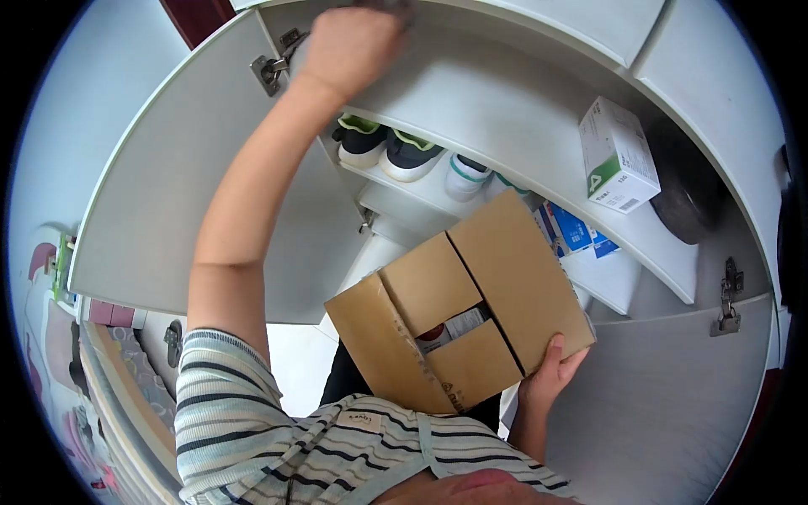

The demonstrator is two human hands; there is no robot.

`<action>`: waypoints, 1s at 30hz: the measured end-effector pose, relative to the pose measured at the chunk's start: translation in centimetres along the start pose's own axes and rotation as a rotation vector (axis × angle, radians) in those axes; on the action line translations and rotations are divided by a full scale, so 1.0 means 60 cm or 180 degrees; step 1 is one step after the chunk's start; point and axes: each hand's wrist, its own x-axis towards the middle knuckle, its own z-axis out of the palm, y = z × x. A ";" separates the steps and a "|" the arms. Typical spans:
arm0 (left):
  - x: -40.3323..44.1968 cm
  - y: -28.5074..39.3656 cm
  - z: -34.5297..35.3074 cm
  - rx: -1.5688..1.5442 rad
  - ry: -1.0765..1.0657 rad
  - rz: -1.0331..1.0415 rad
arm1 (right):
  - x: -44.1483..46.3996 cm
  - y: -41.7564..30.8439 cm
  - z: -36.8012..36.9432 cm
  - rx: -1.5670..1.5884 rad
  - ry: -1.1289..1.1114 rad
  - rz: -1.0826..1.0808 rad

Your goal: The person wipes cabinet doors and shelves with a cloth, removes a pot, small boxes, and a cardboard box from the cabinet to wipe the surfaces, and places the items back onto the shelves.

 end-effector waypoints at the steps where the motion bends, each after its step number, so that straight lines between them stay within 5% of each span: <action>1: 0.014 0.023 -0.026 -0.0307 -0.0575 0.0018 | 0.000 0.000 0.000 -0.0046 0.0042 0.0016; 3: 0.043 0.033 0.005 -0.0635 -0.1155 0.0010 | 0.001 -0.001 -0.001 -0.0115 0.0066 0.0034; 5: 0.086 0.006 0.160 -0.0146 0.0567 0.0950 | 0.001 -0.003 -0.001 -0.0042 0.0143 0.0054; 6: 0.084 0.008 0.125 -0.0524 -0.0299 0.0765 | 0.000 -0.007 0.001 -0.0074 0.0132 0.0066; 8: 0.117 -0.052 0.232 -0.1220 -0.0653 0.1031 | -0.001 -0.015 0.006 -0.0077 0.0228 0.0095; 12: 0.072 -0.045 0.186 -0.0248 -0.1182 0.0188 | -0.005 -0.015 0.009 -0.0215 0.0289 0.0087; 14: 0.028 -0.068 0.184 -0.0318 -0.0286 0.0118 | -0.006 -0.021 0.013 0.0053 0.0299 0.0189; 16: -0.032 -0.078 0.134 -0.0284 -0.0475 0.0015 | -0.010 -0.022 0.013 0.0100 0.0294 0.0176; 21: -0.170 -0.062 0.023 -0.0629 -0.0551 -0.0058 | -0.017 -0.014 -0.006 0.0056 0.0127 -0.0064; 24: -0.190 -0.059 0.008 -0.1973 -0.0970 -0.0552 | -0.019 -0.016 -0.009 -0.0130 0.0110 -0.0127; 27: -0.148 -0.046 0.007 -0.2567 0.0713 -0.0595 | -0.022 -0.017 -0.013 -0.0015 0.0008 -0.0059; 30: -0.046 -0.009 0.030 -0.1800 0.0896 -0.0213 | -0.020 -0.021 -0.010 0.0055 0.0016 -0.0063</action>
